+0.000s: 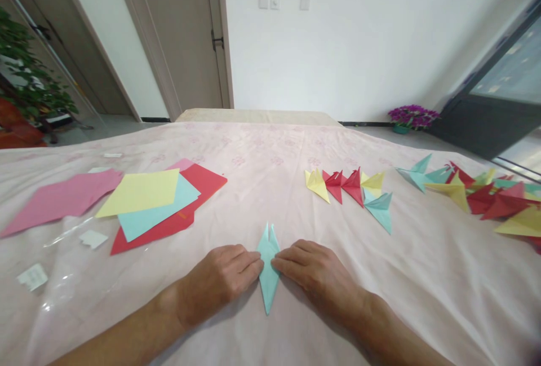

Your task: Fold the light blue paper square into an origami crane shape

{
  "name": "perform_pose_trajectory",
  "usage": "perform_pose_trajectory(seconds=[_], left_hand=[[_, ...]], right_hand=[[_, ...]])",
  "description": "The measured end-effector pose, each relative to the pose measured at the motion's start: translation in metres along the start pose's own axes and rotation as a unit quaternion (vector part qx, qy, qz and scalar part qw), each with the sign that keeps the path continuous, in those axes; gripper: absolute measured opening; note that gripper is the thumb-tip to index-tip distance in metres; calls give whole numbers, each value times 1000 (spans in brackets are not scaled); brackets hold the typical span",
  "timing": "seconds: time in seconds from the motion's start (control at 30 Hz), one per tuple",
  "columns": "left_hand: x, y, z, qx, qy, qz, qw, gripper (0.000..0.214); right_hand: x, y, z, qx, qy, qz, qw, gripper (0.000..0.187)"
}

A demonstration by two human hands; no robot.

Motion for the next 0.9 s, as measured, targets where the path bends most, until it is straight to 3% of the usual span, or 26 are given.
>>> perform_pose_trajectory(seconds=[0.13, 0.2, 0.5, 0.9], left_hand=[[-10, -3, 2, 6, 63, 14, 998, 22], [-10, -8, 4, -5, 68, 46, 997, 20], [2, -33, -1, -117, 53, 160, 979, 11], [25, -56, -3, -305, -26, 165, 938, 18]], right_hand=[[0, -1, 2, -23, 23, 0, 999, 22], [1, 2, 3, -22, 33, 0, 999, 22], [0, 18, 3, 42, 88, -74, 992, 16], [11, 34, -3, 163, 66, -27, 984, 20]])
Point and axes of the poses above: each hand's wrist, its own z-axis away from the middle knuckle, its own x-axis out of the palm, y = z × x, the point moved 10 cm from there along -z, towards the middle knuckle, and after that the axes turned 6 degrees about -x, right-handed, at the moved point
